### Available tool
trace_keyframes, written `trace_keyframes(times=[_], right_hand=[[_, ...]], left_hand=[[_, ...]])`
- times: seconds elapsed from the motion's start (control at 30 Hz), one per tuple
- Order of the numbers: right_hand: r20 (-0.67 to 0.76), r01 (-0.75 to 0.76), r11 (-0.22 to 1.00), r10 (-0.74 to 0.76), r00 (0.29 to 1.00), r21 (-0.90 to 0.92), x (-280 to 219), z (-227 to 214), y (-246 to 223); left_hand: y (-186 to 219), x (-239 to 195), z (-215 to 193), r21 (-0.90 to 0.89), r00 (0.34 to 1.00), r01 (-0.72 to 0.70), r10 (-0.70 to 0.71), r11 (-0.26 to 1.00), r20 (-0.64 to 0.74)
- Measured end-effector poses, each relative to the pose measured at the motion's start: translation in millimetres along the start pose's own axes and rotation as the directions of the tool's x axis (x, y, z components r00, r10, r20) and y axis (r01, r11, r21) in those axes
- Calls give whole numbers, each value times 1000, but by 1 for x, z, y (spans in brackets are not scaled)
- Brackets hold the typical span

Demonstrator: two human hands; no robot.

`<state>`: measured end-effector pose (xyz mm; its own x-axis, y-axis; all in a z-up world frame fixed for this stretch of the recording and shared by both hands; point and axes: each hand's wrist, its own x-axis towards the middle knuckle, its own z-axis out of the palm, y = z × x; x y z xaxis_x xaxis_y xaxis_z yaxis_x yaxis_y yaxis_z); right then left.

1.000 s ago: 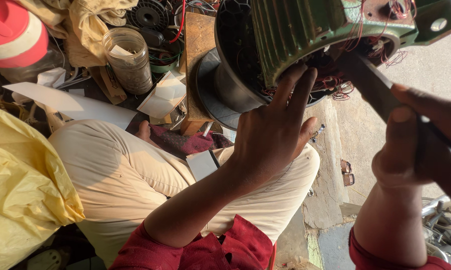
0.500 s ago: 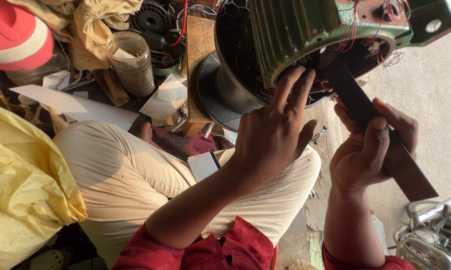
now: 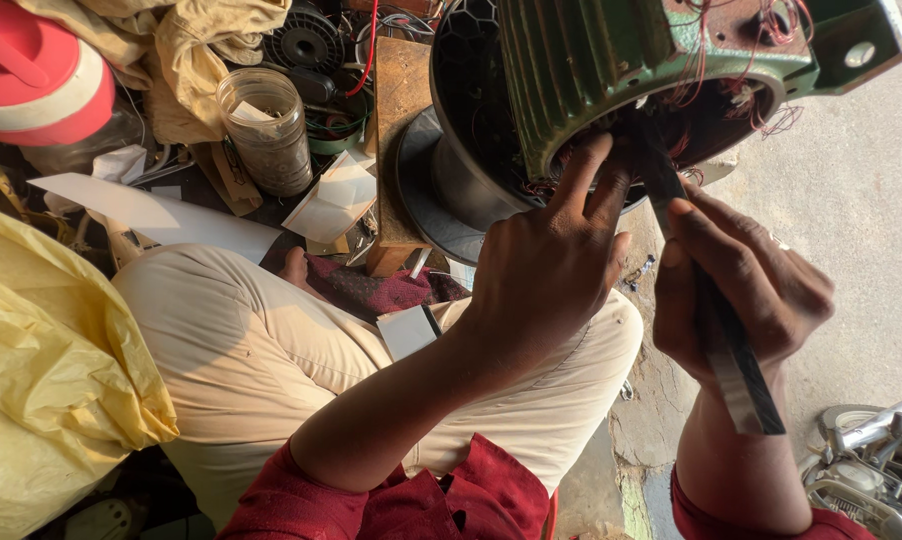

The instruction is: The person is repairing an electric motor by manipulating copper windings inside the stator. They use a thin wooden stick to adjust the wires and a flat metal tool to press and secure them into place.

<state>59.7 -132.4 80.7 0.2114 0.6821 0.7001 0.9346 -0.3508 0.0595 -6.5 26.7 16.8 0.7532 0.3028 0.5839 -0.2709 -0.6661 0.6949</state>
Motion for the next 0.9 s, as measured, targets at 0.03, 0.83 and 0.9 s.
trace_keyframes(times=[0.03,0.83,0.9], right_hand=[[44,18,999,-16,999,-39,5,-4,-3],[-88,-242,948,264,961,206,4,-7,6],[-118,-249,942,280,953,224,-2,-5,11]], left_hand=[[0,1,1,-7,1000,15,-14,1000,27],[8,3,-3,124,997,-73,77,990,-28],[6,2,-4,108,996,-82,85,991,-21]])
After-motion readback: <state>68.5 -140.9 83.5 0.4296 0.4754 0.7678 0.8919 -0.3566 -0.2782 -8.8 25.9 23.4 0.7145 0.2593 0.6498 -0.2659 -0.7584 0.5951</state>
